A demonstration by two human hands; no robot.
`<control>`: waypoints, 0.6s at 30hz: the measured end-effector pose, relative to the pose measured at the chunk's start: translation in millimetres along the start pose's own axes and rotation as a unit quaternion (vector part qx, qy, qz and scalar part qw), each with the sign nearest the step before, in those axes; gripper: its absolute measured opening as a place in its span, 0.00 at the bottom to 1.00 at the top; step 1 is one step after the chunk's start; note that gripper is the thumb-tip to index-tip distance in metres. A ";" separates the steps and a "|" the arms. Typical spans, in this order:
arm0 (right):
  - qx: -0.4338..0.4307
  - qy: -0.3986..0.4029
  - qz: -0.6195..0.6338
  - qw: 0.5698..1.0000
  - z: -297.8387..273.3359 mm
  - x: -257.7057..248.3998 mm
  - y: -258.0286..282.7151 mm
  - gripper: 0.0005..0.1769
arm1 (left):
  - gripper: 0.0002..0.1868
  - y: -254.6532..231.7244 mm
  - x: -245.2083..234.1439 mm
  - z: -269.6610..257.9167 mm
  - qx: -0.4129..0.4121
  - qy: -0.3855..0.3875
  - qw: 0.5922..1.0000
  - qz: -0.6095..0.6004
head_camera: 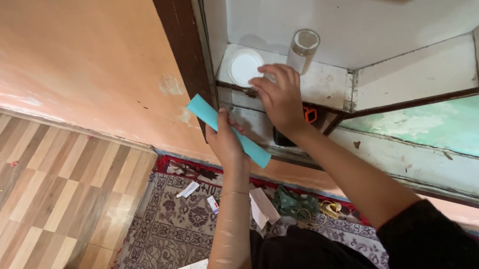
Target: The person organizes various items in a room, including a red plastic tool, a green cloth, a patterned bag, a pink basket, and a blue cloth. They move these items from the floor and window sill to a shelf and other locations.
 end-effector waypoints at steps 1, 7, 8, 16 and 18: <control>0.001 0.001 -0.017 1.000 -7.2 -0.9 0.4 0.06 | 0.07 -4.8 -0.1 -3.9 0.008 -0.012 1.000 -0.007; 0.038 0.113 0.114 0.986 -72.4 54.1 3.3 0.09 | 0.07 -29.0 -7.3 -18.2 0.123 -0.054 0.991 0.006; 0.050 0.184 0.201 0.961 -89.7 78.5 5.2 0.12 | 0.14 -39.8 -2.9 -22.4 0.183 -0.036 0.981 0.056; 0.045 -0.126 0.034 0.990 -19.7 -42.9 -15.1 0.24 | 0.04 -70.1 19.8 -60.2 0.153 0.014 0.986 0.058; 0.113 -0.217 -0.066 0.967 -19.0 -66.0 -57.3 0.34 | 0.05 -63.4 25.1 -64.6 0.142 0.027 0.988 0.055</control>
Point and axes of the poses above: each hand's wrist, its own z-axis towards the middle knuckle, its own x-axis out of the palm, y = z × x, the point moved 10 cm from there along z, towards the middle knuckle, and after that the axes turned 5 degrees about z, right-handed, at the moved point
